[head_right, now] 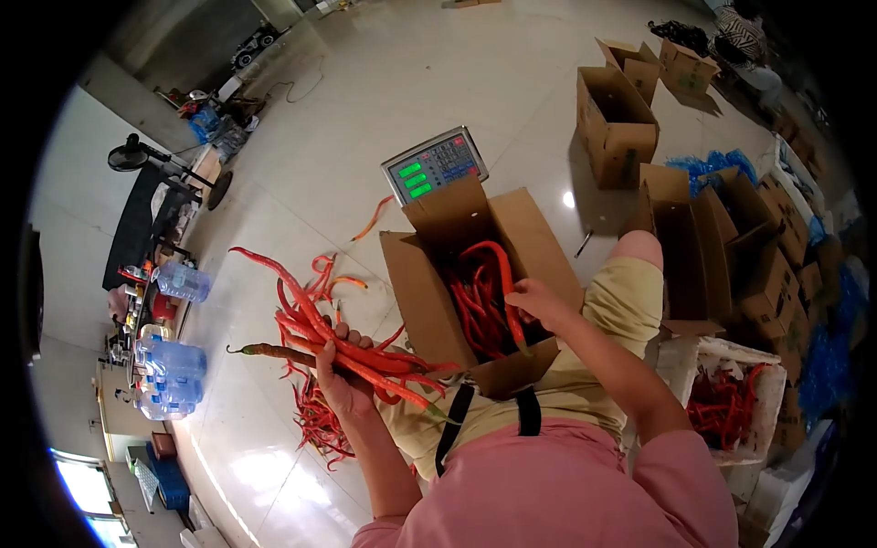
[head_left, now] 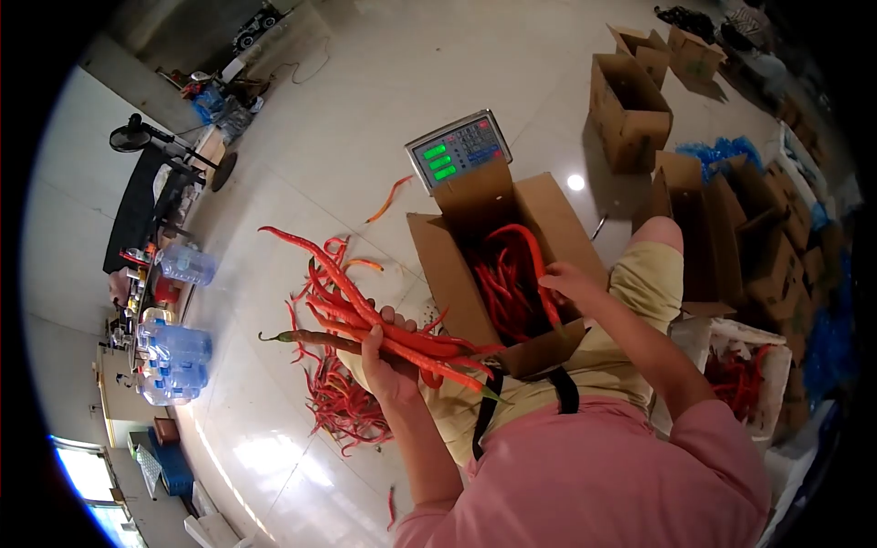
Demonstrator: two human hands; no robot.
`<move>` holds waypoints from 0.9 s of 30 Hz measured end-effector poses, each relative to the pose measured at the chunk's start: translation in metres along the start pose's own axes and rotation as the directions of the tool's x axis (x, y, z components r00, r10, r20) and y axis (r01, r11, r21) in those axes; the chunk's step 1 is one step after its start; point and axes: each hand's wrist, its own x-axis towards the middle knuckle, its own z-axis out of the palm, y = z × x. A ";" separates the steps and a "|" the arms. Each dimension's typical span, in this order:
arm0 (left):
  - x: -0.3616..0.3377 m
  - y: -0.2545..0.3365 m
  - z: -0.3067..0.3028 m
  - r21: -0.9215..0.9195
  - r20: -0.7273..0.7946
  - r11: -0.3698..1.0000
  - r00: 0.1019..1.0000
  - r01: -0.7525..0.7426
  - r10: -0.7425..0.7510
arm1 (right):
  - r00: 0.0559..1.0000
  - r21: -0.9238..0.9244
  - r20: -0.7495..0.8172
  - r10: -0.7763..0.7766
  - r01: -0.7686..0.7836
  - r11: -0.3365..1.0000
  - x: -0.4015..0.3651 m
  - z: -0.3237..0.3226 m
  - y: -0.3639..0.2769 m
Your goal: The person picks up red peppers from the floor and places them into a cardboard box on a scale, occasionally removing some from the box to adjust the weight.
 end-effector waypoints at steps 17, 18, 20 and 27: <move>0.006 -0.055 0.038 0.278 -0.029 0.940 0.980 0.198 -0.198 | 0.792 0.205 0.278 -0.543 0.504 0.839 -0.051 0.096 -0.087; 0.006 -0.059 0.041 0.268 0.033 0.933 0.966 0.238 -0.256 | 0.780 0.149 0.273 -0.563 0.545 0.825 -0.051 0.097 -0.089; 0.010 -0.066 0.039 0.263 0.037 0.938 0.969 0.226 -0.244 | 0.828 0.223 0.221 -0.516 0.473 0.853 -0.045 0.094 -0.083; 0.017 -0.054 0.027 0.197 -0.003 0.960 0.979 0.200 -0.204 | 0.891 0.511 0.151 -0.429 0.302 0.805 -0.037 0.062 -0.088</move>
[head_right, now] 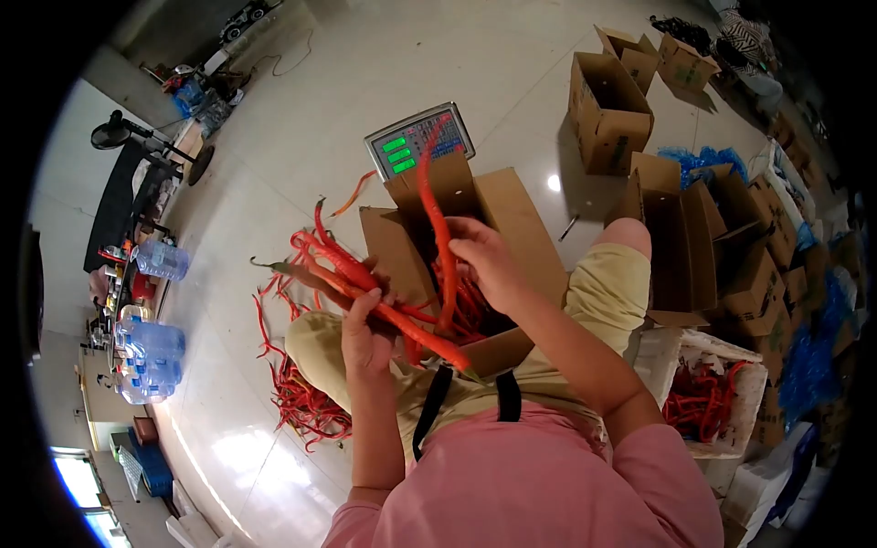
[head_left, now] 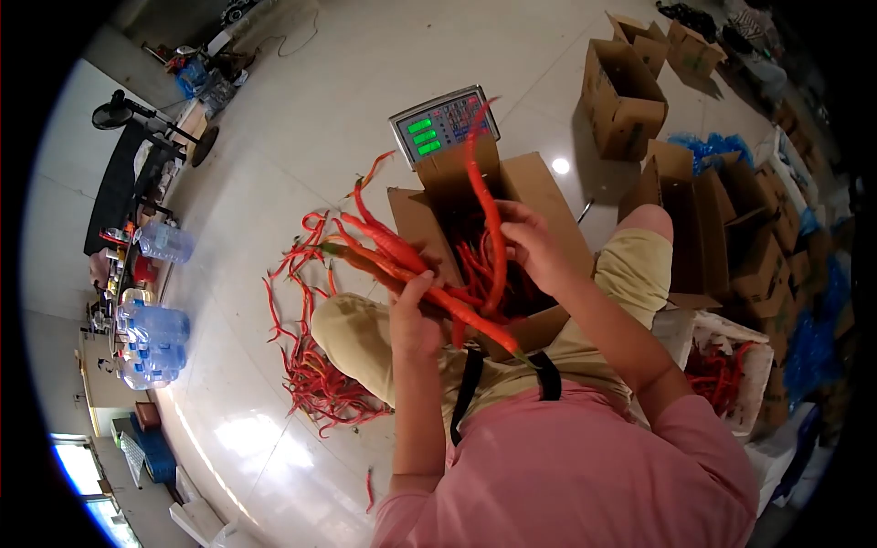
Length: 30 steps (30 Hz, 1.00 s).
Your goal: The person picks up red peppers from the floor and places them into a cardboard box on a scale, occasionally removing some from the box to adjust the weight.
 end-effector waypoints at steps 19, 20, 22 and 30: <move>-0.002 0.024 -0.014 -0.217 0.108 0.975 0.992 -0.046 0.070 | 0.940 -0.111 -0.122 0.318 -0.331 0.937 0.021 -0.058 0.062; -0.002 0.023 -0.014 -0.219 0.126 0.975 0.990 -0.040 0.069 | 0.966 -0.377 -0.174 0.193 -0.247 0.893 0.027 -0.061 0.072; -0.002 0.020 -0.014 -0.211 0.152 0.977 0.986 -0.035 0.068 | 0.984 -0.810 -0.163 -0.076 -0.089 0.580 0.035 -0.053 0.079; 0.003 -0.001 0.000 -0.121 0.166 0.991 0.986 0.050 -0.029 | 0.949 -0.558 0.262 0.175 0.001 0.830 -0.023 0.024 0.015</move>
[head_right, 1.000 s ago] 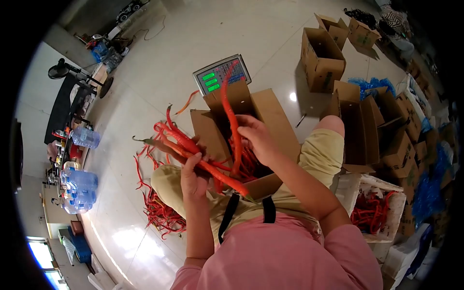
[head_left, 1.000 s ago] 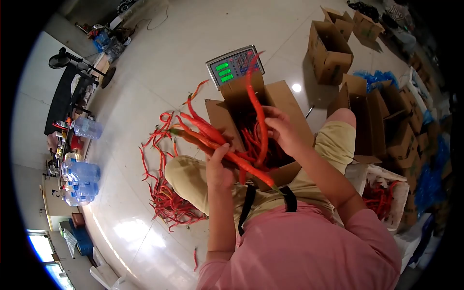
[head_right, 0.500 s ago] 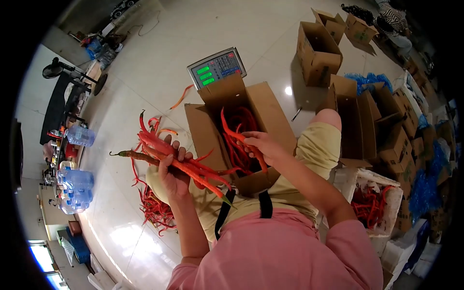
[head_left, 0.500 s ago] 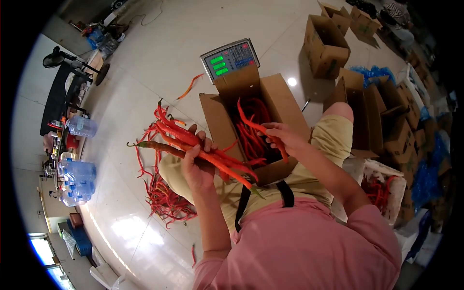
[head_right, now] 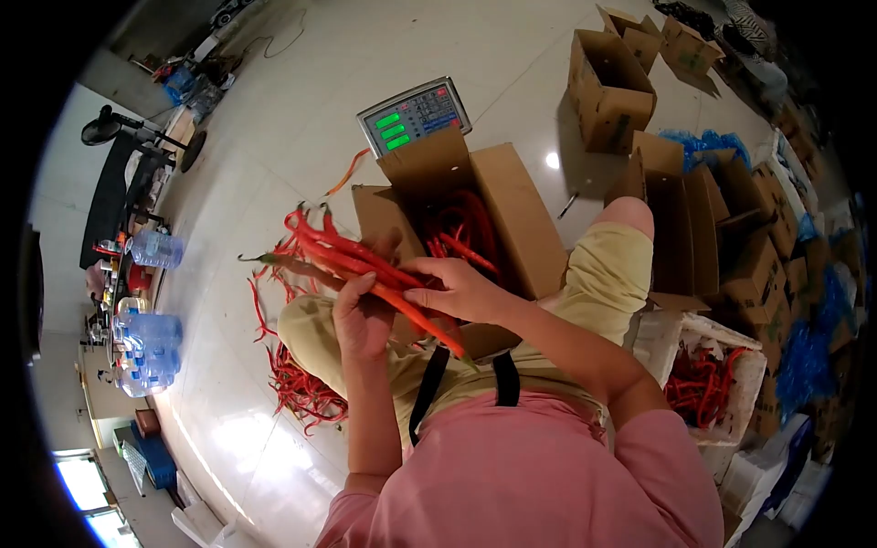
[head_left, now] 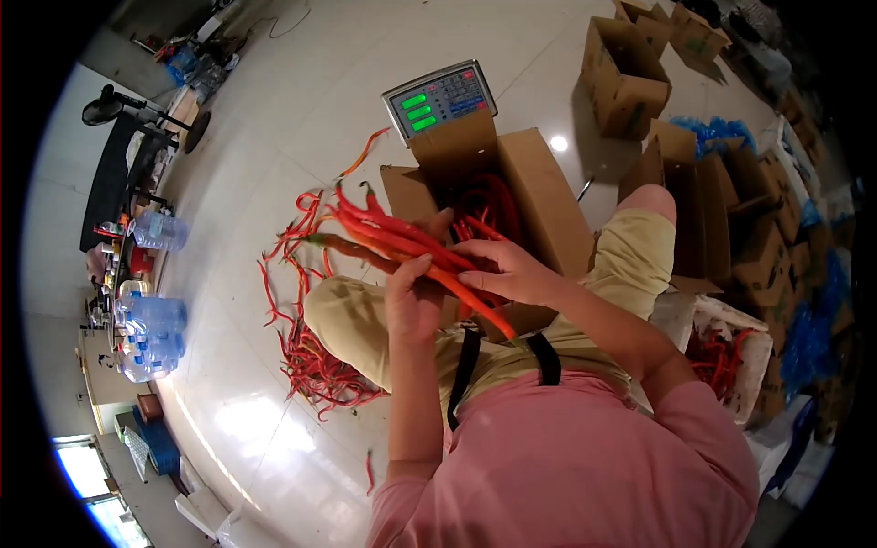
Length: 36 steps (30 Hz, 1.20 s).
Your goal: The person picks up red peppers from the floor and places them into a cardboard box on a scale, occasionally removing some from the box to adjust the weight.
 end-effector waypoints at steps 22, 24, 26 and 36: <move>-0.004 -0.004 0.006 0.008 -0.005 1.000 1.000 -0.015 0.015 | 0.914 -0.154 -0.373 -0.160 0.109 0.982 -0.020 -0.029 0.052; -0.001 -0.010 0.001 0.004 0.071 1.000 0.997 -0.016 0.016 | 0.945 -0.164 -0.236 -0.225 0.190 0.968 -0.035 -0.007 0.005; 0.002 -0.018 0.009 0.095 -0.025 0.995 0.999 -0.029 0.031 | 0.930 -0.450 -0.172 -0.326 0.221 0.865 -0.039 0.006 -0.005; 0.003 -0.024 0.001 0.161 0.019 0.984 0.996 0.081 -0.085 | 0.954 0.518 -0.296 0.048 0.118 0.847 -0.038 -0.023 0.018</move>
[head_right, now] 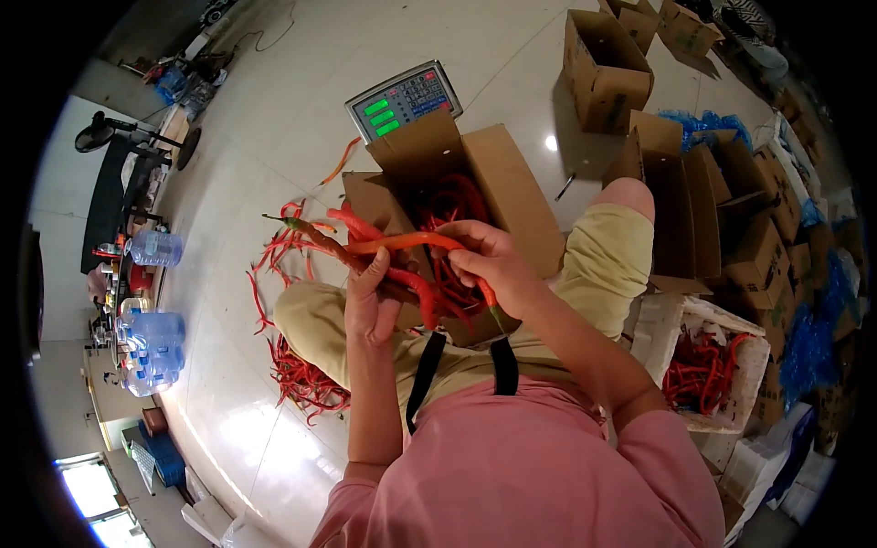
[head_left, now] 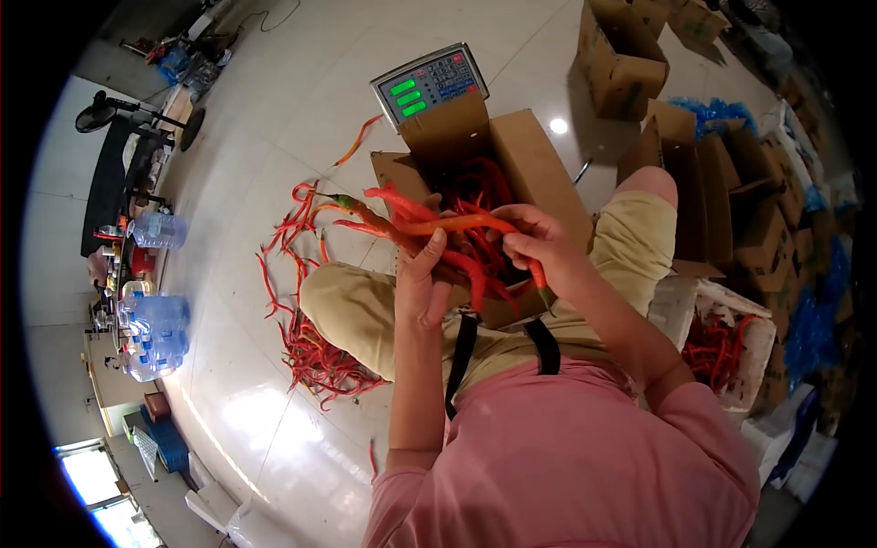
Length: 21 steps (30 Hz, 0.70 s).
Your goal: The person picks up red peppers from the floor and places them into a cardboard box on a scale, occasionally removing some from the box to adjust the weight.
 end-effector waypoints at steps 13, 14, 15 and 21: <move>-0.006 0.017 0.001 -0.126 0.018 0.991 0.999 -0.048 0.050 | 0.973 0.034 -0.190 -0.129 0.138 0.990 0.014 -0.040 -0.007; -0.005 0.017 -0.004 -0.137 0.046 0.990 0.998 -0.041 0.047 | 0.974 -0.023 -0.181 -0.138 0.136 0.990 0.017 -0.044 -0.002; -0.006 0.017 -0.003 -0.107 0.055 0.994 0.998 -0.032 0.038 | 0.953 -0.231 -0.202 -0.225 0.177 0.957 0.021 -0.049 0.009; -0.009 0.011 0.021 0.062 0.048 0.997 0.998 -0.052 0.049 | 0.984 -0.214 0.117 -0.134 0.157 0.964 0.013 0.009 0.001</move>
